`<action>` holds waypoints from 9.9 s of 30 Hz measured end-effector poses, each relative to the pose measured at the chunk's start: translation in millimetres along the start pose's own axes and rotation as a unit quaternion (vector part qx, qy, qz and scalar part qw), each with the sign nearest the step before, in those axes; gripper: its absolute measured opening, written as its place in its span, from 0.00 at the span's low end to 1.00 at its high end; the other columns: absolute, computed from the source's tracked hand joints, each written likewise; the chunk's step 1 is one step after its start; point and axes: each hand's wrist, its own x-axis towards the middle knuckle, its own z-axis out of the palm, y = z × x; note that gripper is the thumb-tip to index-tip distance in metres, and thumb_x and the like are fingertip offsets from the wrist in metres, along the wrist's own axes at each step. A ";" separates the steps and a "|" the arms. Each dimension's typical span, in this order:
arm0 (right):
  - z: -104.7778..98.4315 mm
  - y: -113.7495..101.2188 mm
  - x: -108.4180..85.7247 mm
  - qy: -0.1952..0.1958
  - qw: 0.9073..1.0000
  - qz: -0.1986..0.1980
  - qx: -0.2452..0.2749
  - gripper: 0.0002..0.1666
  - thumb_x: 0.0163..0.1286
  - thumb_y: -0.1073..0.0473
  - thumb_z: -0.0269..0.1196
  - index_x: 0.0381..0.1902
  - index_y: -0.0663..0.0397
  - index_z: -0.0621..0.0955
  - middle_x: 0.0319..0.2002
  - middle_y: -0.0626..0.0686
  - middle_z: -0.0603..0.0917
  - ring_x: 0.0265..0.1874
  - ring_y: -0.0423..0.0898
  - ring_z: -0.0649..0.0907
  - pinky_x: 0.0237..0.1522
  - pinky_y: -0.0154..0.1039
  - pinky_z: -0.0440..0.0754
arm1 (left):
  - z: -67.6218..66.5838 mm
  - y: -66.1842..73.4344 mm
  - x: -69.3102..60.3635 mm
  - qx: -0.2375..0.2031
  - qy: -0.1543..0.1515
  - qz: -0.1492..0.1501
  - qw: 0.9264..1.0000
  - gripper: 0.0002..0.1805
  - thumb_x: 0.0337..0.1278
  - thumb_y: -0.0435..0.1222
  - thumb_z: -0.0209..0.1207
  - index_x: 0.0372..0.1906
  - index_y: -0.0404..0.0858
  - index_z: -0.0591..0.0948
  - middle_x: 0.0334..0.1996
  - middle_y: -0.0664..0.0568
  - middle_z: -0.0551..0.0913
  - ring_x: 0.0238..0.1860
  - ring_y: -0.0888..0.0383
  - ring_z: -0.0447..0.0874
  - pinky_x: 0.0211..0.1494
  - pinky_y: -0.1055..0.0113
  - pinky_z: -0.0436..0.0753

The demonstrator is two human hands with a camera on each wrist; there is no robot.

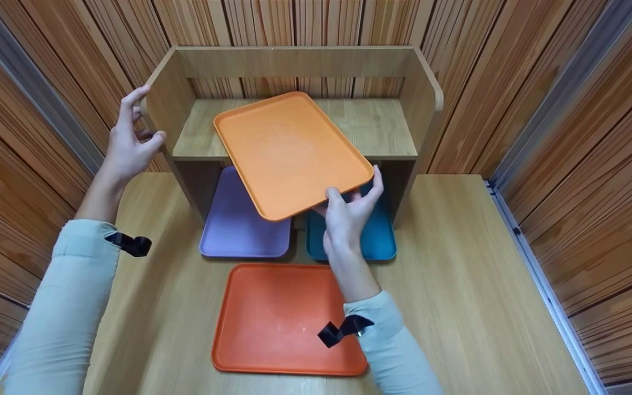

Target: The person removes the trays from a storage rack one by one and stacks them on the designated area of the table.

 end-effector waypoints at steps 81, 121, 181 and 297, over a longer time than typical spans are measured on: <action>-116.9 -58.0 76.1 -0.306 0.950 -0.059 0.009 0.55 0.74 0.89 0.52 0.84 0.34 0.60 0.59 0.58 0.92 0.53 0.53 0.97 0.44 0.47 0.95 | -0.7 -5.0 1.6 -0.006 -0.001 0.008 1.000 0.44 0.76 0.27 0.57 0.89 0.60 0.62 0.87 0.46 0.68 0.81 0.50 0.72 0.69 0.51 0.86; -149.4 -37.9 64.1 -0.415 0.906 -0.034 -0.072 0.57 0.75 0.89 0.48 0.88 0.32 0.58 0.56 0.55 0.95 0.52 0.49 0.97 0.44 0.43 0.95 | -0.9 -6.3 1.1 0.001 -0.002 0.007 1.000 0.44 0.77 0.27 0.58 0.89 0.61 0.61 0.87 0.44 0.67 0.82 0.49 0.72 0.70 0.49 0.88; -207.1 35.4 34.0 -0.435 0.874 0.167 -0.137 0.53 0.82 0.79 0.54 0.87 0.23 0.56 0.69 0.48 0.86 0.61 0.49 0.95 0.57 0.41 0.94 | -0.9 -3.3 1.9 0.001 0.001 0.022 1.000 0.44 0.77 0.26 0.58 0.89 0.60 0.61 0.87 0.44 0.65 0.81 0.48 0.71 0.75 0.45 0.87; -209.4 16.2 52.8 -0.260 0.798 -0.064 -0.540 0.28 0.80 0.67 0.67 0.73 0.74 0.78 0.58 0.75 0.87 0.51 0.57 0.93 0.46 0.27 0.88 | 0.2 -2.5 -0.9 0.012 0.008 0.029 0.999 0.44 0.77 0.26 0.57 0.89 0.59 0.61 0.89 0.52 0.65 0.79 0.51 0.74 0.59 0.61 0.84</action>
